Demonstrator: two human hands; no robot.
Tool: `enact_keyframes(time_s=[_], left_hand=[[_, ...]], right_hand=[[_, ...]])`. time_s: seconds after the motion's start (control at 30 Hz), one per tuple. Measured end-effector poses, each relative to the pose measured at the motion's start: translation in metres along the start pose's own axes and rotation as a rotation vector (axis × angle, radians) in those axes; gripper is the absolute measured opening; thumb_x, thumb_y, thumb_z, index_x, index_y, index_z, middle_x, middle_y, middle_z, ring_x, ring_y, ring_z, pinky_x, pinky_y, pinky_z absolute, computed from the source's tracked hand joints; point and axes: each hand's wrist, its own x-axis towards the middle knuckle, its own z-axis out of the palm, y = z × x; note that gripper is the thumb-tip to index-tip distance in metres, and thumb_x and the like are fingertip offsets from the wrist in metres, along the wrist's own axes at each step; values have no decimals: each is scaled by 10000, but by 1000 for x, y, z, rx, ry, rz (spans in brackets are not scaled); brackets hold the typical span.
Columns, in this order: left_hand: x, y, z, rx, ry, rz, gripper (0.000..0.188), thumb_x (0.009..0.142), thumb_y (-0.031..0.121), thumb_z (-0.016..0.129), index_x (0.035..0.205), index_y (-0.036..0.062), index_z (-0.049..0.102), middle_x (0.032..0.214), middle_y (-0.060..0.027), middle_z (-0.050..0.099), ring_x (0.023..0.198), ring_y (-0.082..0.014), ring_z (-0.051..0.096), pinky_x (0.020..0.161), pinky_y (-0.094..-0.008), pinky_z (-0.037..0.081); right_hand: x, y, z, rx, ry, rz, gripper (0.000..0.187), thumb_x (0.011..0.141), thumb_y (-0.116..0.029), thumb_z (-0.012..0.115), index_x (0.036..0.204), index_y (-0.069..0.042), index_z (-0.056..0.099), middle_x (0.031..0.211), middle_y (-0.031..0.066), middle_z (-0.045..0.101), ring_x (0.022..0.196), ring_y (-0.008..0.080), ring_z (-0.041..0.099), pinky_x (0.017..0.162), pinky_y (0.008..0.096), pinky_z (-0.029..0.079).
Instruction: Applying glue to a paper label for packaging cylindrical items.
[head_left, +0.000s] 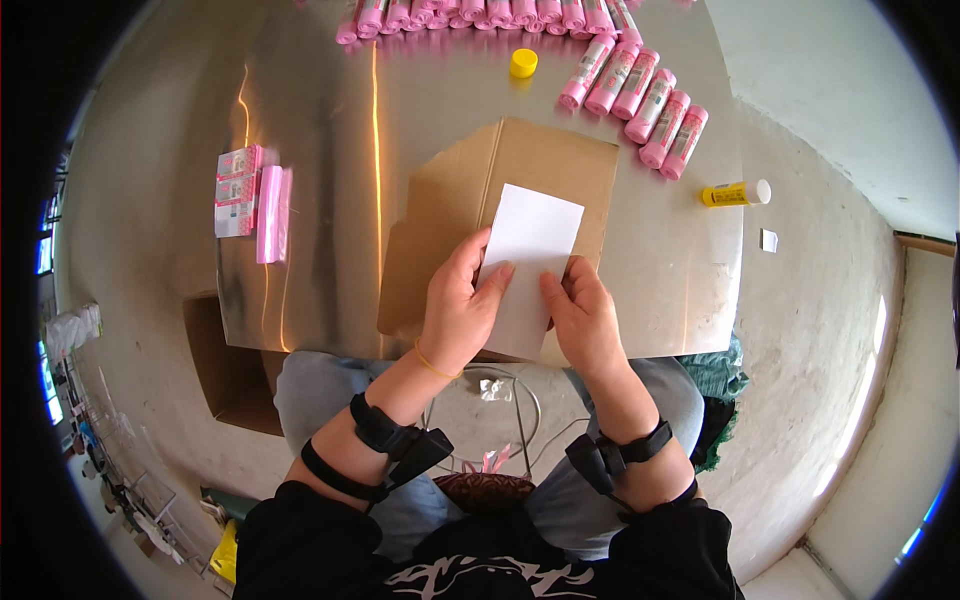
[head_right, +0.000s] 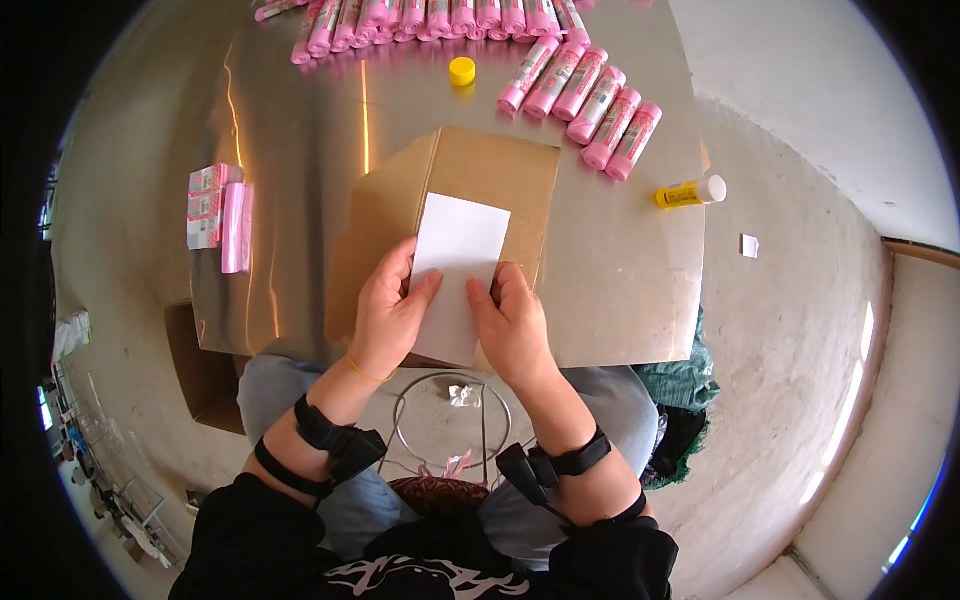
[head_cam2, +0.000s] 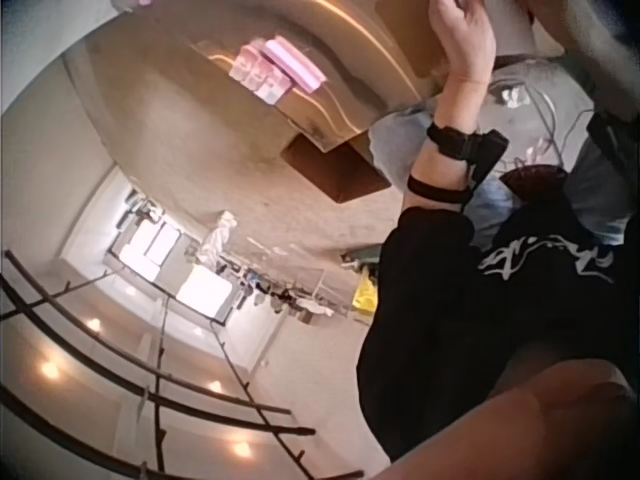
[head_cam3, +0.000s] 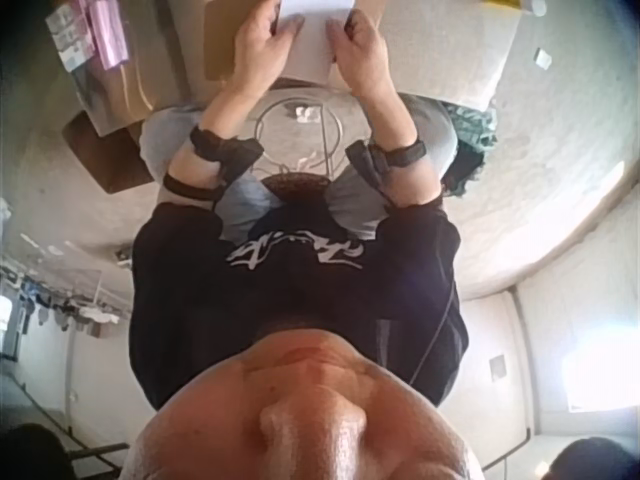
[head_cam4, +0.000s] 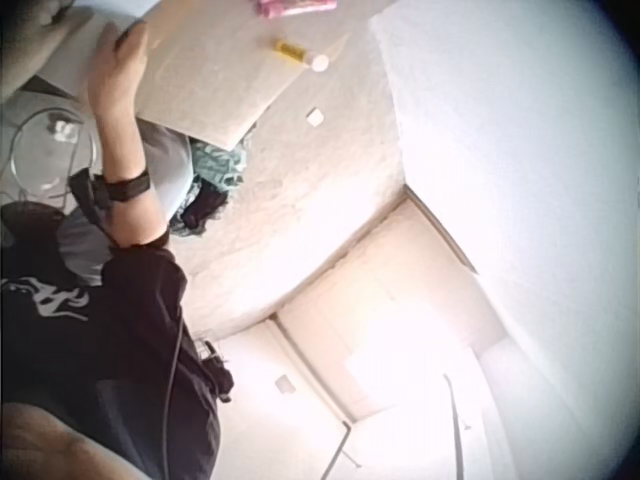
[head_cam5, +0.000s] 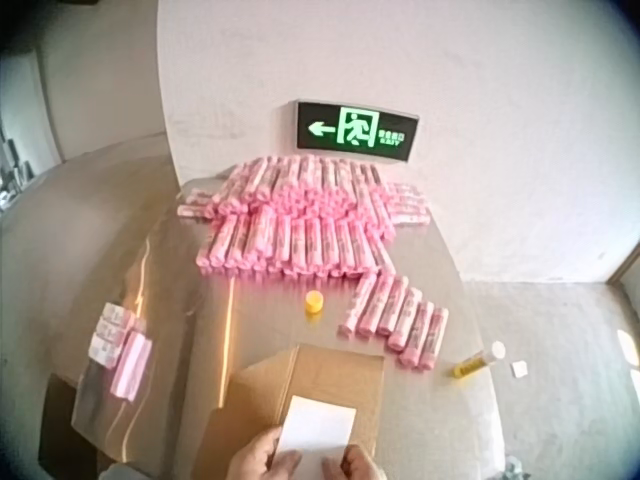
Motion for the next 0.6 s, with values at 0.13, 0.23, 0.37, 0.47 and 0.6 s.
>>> enact_keyframes(time_s=[0.13,0.23,0.37,0.47,0.6], left_hand=[[0,2,0,118,32,52,352,916,-15,534,1262,-23,474,1088,-65,616,963,-99,566,839,-246,465],[1,-2,-1,148,41,63,354,894,-27,546,1244,-24,490,1052,-99,630,928,-129,591,818,-264,475],[1,2,1,100,47,56,360,876,-34,556,1232,-28,500,1026,-135,644,897,-169,619,798,-282,485],[1,4,2,79,31,38,369,874,-36,557,1238,-23,499,1017,-133,649,887,-165,619,795,-281,485],[1,-4,2,153,51,67,386,850,-31,576,1230,-18,506,980,-165,652,857,-213,643,773,-291,493]], right_hand=[[-1,-7,4,-196,59,-13,156,910,-131,552,928,18,510,722,176,613,655,296,614,601,378,470],[-1,-7,5,-241,59,-23,142,911,-117,548,907,19,507,737,181,622,659,301,620,599,375,473],[-1,-5,5,-197,70,-62,123,903,-92,554,909,24,513,753,184,630,661,298,623,600,365,478],[-2,-5,4,-158,100,-69,120,892,-90,571,895,23,531,736,179,629,648,289,621,595,358,478],[-4,-11,3,-283,133,-50,124,877,-95,592,873,21,549,709,172,625,630,285,615,589,350,478]])
